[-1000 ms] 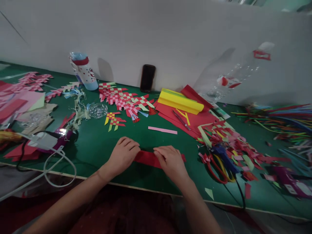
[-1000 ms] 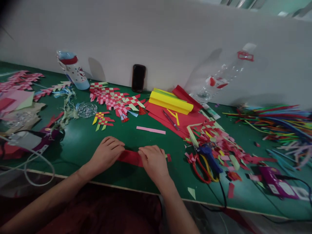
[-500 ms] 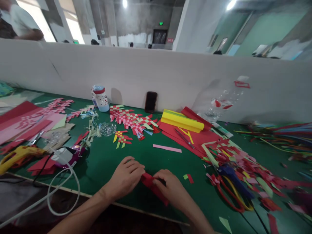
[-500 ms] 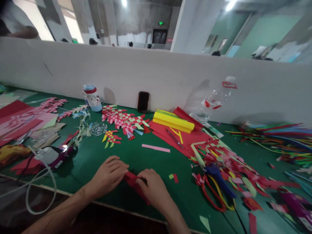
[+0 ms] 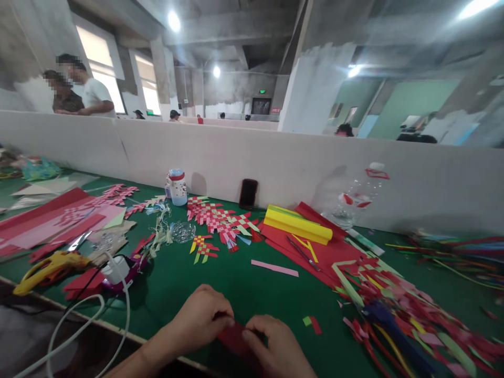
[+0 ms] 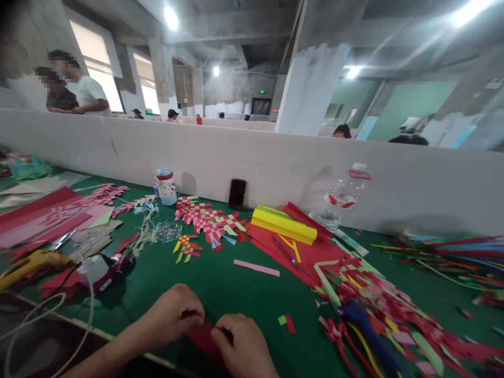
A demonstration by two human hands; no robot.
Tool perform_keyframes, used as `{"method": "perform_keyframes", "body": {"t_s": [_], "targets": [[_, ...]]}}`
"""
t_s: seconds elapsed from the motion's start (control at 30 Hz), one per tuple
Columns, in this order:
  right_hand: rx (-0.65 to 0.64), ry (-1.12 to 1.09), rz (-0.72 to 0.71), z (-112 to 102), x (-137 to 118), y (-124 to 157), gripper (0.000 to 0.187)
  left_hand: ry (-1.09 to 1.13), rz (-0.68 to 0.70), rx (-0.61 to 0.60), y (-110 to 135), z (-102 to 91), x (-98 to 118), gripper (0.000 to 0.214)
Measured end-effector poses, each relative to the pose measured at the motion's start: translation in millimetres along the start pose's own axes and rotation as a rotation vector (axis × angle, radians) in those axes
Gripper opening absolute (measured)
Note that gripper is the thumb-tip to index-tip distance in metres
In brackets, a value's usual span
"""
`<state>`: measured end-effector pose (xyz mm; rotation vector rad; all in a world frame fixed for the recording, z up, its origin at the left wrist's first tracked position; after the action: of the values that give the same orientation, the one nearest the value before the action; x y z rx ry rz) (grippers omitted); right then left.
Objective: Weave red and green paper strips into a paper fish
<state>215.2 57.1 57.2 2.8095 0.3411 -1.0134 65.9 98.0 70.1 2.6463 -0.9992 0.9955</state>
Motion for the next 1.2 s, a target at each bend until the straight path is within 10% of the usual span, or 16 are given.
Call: {"method": "perform_keyframes", "body": {"t_s": [0.53, 0.8, 1.03, 1.2], "targets": [[-0.002, -0.176, 0.139, -14, 20, 30, 0.038, 0.293, -0.273, 0.003, 8, -28.6, -48, 0.032], [0.031, -0.153, 0.257, -1, 39, 28, 0.042, 0.054, -0.227, 0.401, 13, -41.9, -56, 0.034], [0.038, 0.010, 0.298, 9, 36, 17, 0.033, -0.412, 0.259, 0.191, 22, 26.5, 14, 0.039], [0.033, 0.192, 0.337, 13, 30, 16, 0.030, -0.622, 0.293, 0.106, 20, 53.6, 4, 0.066]]}}
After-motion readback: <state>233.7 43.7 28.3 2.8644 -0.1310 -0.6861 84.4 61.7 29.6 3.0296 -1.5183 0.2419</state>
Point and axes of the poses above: each hand's wrist, its own y-axis away from the middle knuckle, its own z-axis out of the palm, x = y × z, the point moved 6 cm from there along -y, towards the middle knuckle, and after that the axes turned 2 degrees about x, right-handed, at the moved point
